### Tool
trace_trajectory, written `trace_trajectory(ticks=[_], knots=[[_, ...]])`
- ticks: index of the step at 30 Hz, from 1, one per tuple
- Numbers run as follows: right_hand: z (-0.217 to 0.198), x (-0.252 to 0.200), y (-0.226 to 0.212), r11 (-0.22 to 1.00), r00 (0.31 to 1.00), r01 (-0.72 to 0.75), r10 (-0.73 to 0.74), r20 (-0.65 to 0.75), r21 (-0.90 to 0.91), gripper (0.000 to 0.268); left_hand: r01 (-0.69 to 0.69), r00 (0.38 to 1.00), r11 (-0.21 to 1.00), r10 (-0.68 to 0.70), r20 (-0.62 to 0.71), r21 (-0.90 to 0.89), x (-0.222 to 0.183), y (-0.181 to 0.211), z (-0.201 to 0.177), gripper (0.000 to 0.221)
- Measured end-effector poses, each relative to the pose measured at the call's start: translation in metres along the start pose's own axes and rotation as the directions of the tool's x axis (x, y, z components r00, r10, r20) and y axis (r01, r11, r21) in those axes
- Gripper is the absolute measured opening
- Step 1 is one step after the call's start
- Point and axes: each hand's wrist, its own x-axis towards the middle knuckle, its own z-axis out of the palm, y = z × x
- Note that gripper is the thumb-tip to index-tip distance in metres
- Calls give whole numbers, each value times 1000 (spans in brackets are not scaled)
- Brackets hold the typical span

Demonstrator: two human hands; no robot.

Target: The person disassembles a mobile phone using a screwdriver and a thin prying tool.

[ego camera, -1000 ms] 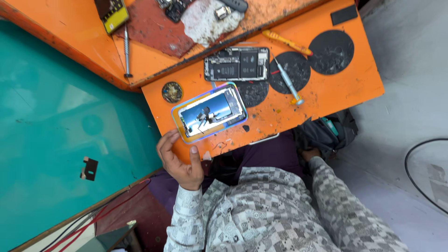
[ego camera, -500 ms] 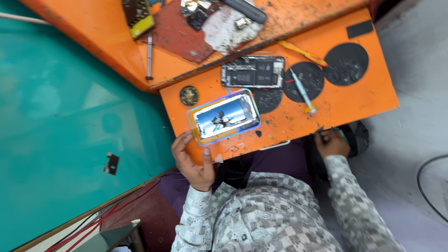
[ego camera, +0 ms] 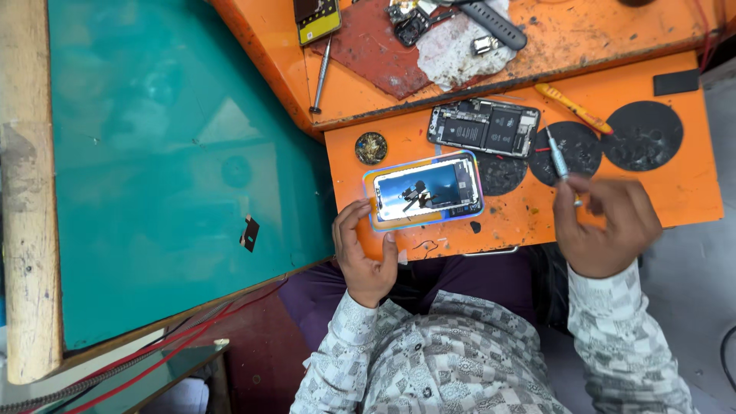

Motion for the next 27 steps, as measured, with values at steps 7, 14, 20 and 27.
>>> trace_trajectory(ticks=[7,14,20,27], knots=[[8,51,-39,984,995,-75,85,58,-163,14,56,998,996,-59,-38,-65,-1,0,-5,41],[14,15,-3,910,982,-72,135,129,-407,18,20,1000,996,-22,-18,-90,-2,-3,-4,38],[17,1,17,918,972,-144,201,120,-370,13,23,1000,997,-24,-13,-70,-2,-4,-3,39],[10,-5,4,894,940,-341,318,122,290,12,119,992,985,-114,50,-124,12,5,-14,34]])
